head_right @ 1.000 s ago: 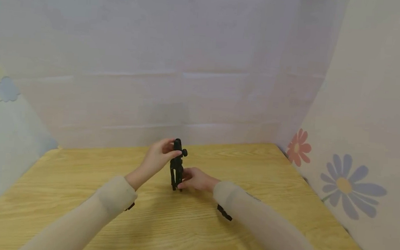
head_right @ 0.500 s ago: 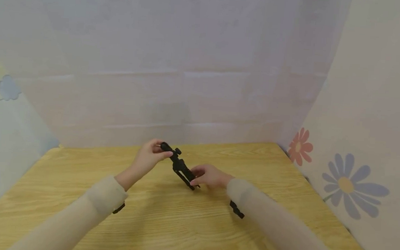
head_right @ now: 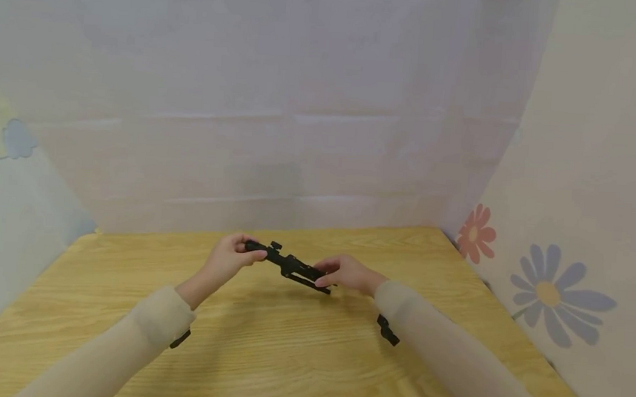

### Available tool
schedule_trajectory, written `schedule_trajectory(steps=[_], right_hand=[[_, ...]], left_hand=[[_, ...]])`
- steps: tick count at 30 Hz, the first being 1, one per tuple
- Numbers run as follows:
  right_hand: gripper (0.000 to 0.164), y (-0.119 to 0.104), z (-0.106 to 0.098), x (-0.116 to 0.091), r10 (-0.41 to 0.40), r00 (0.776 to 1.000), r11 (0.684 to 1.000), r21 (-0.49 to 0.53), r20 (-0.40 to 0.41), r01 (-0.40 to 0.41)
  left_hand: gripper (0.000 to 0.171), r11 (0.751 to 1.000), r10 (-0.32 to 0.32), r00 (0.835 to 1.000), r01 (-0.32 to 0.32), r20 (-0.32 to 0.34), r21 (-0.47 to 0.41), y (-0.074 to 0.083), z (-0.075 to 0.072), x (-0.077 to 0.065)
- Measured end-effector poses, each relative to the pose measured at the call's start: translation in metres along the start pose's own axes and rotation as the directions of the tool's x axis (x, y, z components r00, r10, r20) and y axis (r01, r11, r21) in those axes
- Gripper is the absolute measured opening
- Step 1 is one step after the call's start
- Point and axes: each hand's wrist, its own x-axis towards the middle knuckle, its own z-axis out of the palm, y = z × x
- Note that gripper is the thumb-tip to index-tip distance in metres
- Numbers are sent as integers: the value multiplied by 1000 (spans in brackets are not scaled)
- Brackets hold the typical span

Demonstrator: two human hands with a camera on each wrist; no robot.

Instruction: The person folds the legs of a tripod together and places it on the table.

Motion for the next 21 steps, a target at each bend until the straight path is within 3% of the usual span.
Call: schedule_trajectory(steps=[11,21], right_hand=[[48,-3,-7,-2,11,999,1000,-17,-37,-11],[54,-8,-9,-4,0,997,1000,19,-75,1]], left_hand=[[26,998,-38,998,36,52,49,-13,-8,-5],[22,999,-30,997,27,76,41,-28,-11,-15]])
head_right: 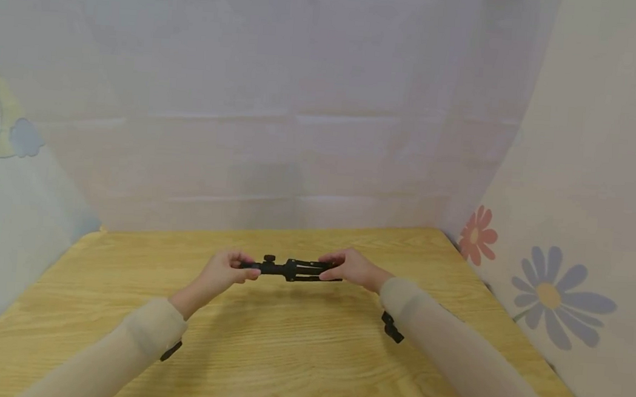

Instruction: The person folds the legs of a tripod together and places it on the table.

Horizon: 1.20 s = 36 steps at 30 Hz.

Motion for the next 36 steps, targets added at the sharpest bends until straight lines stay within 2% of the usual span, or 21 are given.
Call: schedule_trajectory(steps=[11,17,22,29,36], right_hand=[[53,-2,5,1,-18,999,998,-69,-42,15],[53,0,8,4,-65,996,989,-139,-58,57],[52,8,12,5,-78,995,985,-159,-68,66],[52,16,18,8,-81,995,984,-160,-54,72],[47,24,24,11,-29,999,988,-152,-41,23]], left_hand=[[23,998,-60,998,59,9,10,-14,0,-2],[23,995,-62,998,62,2,74,-22,3,0],[21,990,-63,998,62,1,128,-27,6,3],[19,984,-50,999,50,-5,174,-34,9,4],[20,969,-61,998,57,11,239,-34,9,2]])
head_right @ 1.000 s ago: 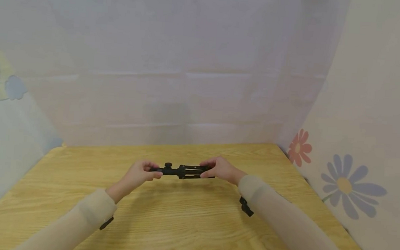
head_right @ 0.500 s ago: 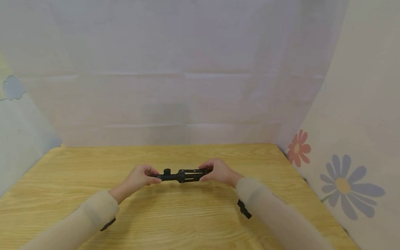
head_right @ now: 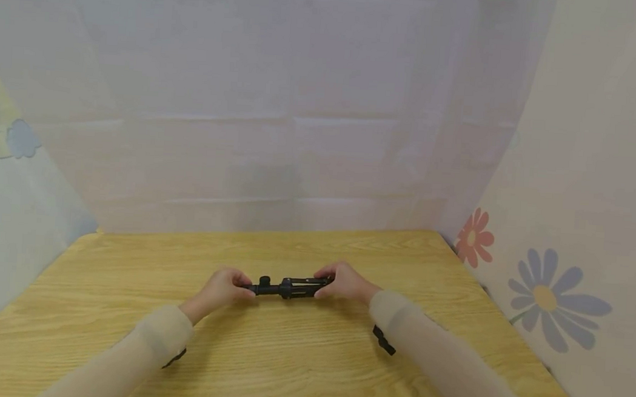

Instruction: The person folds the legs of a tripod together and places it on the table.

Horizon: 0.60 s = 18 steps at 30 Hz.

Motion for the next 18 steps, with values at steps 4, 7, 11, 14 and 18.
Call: schedule_trajectory(steps=[4,7,11,14,18], right_hand=[[46,5,2,1,0,1000,1000,-11,10,0],[46,8,3,2,-13,1000,1000,-17,13,14],[45,8,3,2,-38,999,999,-20,31,38],[43,6,4,2,-43,998,999,-3,50,43],[40,5,4,2,-41,997,999,13,66,41]], left_hand=[[22,998,11,1000,-12,17,61,2,1,0],[22,994,26,999,-28,22,102,1,3,1],[22,992,42,999,-44,22,119,-3,4,2],[22,990,58,998,-60,17,127,-6,5,1],[22,987,81,997,-82,13,140,-9,5,1]])
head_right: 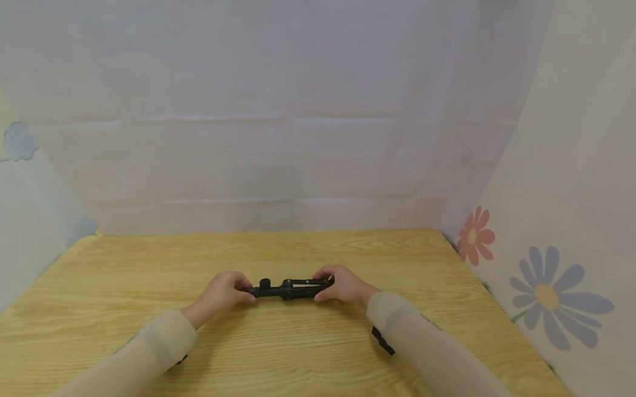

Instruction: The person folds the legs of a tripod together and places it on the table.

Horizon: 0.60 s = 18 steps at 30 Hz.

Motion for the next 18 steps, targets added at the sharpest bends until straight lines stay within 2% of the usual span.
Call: schedule_trajectory(steps=[5,11,15,18], right_hand=[[44,-1,1,2,-1,1000,1000,-22,11,1],[57,-3,-1,0,45,999,999,-23,4,-45],[64,-4,-8,-4,40,999,999,-15,20,-40],[69,-7,-18,-8,34,999,997,-65,19,-33]], left_hand=[[24,1000,13,1000,-13,14,8,2,-2,-1],[34,1000,-27,999,28,22,-14,4,-9,-3],[34,999,-50,999,50,10,-13,4,-15,-3],[36,999,-52,999,51,-13,-14,5,-22,-2]])
